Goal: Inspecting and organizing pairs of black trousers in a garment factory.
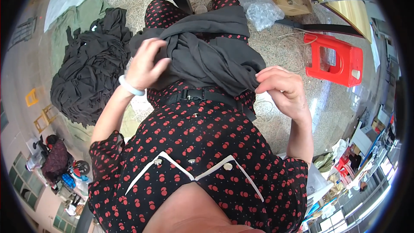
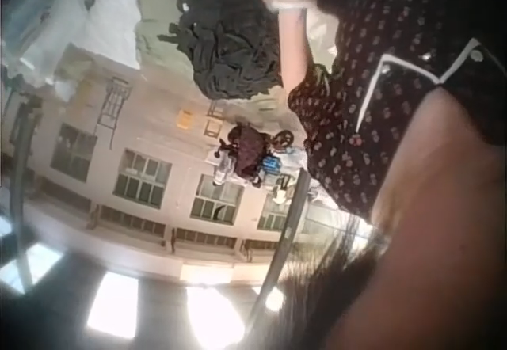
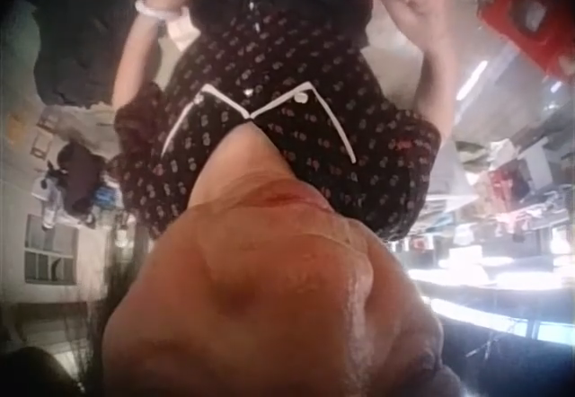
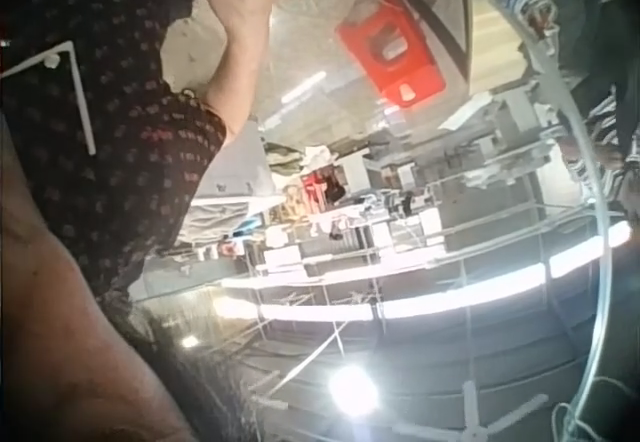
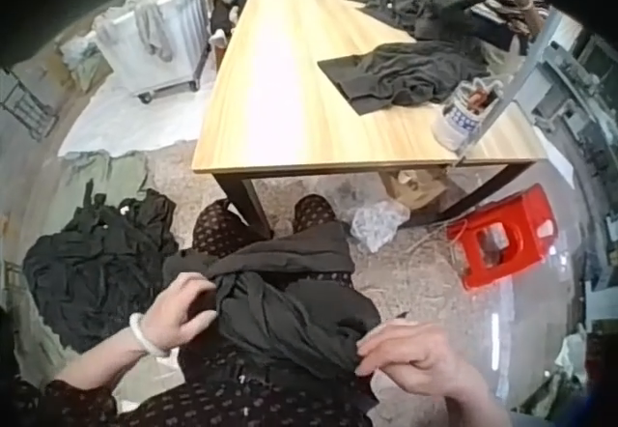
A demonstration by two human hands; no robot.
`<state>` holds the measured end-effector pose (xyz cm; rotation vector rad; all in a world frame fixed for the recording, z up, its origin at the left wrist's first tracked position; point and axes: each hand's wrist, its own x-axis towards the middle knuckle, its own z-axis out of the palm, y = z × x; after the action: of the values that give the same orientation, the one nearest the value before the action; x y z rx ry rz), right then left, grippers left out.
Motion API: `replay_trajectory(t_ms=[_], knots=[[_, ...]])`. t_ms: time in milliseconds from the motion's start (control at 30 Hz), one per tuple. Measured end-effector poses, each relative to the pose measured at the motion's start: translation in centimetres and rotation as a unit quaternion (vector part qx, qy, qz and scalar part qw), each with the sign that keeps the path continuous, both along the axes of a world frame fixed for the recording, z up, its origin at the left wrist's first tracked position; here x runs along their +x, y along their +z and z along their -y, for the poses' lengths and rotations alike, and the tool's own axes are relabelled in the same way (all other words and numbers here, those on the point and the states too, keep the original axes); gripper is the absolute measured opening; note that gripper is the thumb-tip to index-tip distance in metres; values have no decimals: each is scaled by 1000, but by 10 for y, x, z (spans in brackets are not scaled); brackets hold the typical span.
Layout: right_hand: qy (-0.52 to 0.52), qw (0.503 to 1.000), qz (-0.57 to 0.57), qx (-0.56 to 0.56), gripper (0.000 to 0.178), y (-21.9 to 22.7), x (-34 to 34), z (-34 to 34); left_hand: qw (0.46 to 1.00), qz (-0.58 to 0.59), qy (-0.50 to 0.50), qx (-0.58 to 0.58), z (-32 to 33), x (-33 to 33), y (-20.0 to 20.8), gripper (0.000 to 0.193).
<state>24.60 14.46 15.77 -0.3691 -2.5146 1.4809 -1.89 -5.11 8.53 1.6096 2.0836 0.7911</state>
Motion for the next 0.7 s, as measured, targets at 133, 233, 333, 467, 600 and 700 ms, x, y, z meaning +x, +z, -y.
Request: replay_trajectory(t_ms=[133, 233, 333, 467, 600, 700], knots=[[-257, 946, 7, -199, 14, -13, -1, -5, 994, 31, -105, 12, -28, 31, 1, 41], [-421, 777, -116, -454, 27, -67, 3, -40, 994, 12, -105, 10, -28, 39, -13, 59], [-497, 834, -34, -239, 29, -108, 20, -47, 995, -43, -63, 59, -19, 34, -25, 72], [-232, 960, 150, -40, 37, -113, 31, -9, 993, -76, -81, 30, -2, 26, -37, 68], [-151, 964, 182, 121, 54, -130, 8, 17, 986, -121, -98, -51, -1, 23, -69, 63], [-181, 958, 176, 133, 60, -149, -9, 12, 983, -152, -69, -72, -14, 26, -86, 67]])
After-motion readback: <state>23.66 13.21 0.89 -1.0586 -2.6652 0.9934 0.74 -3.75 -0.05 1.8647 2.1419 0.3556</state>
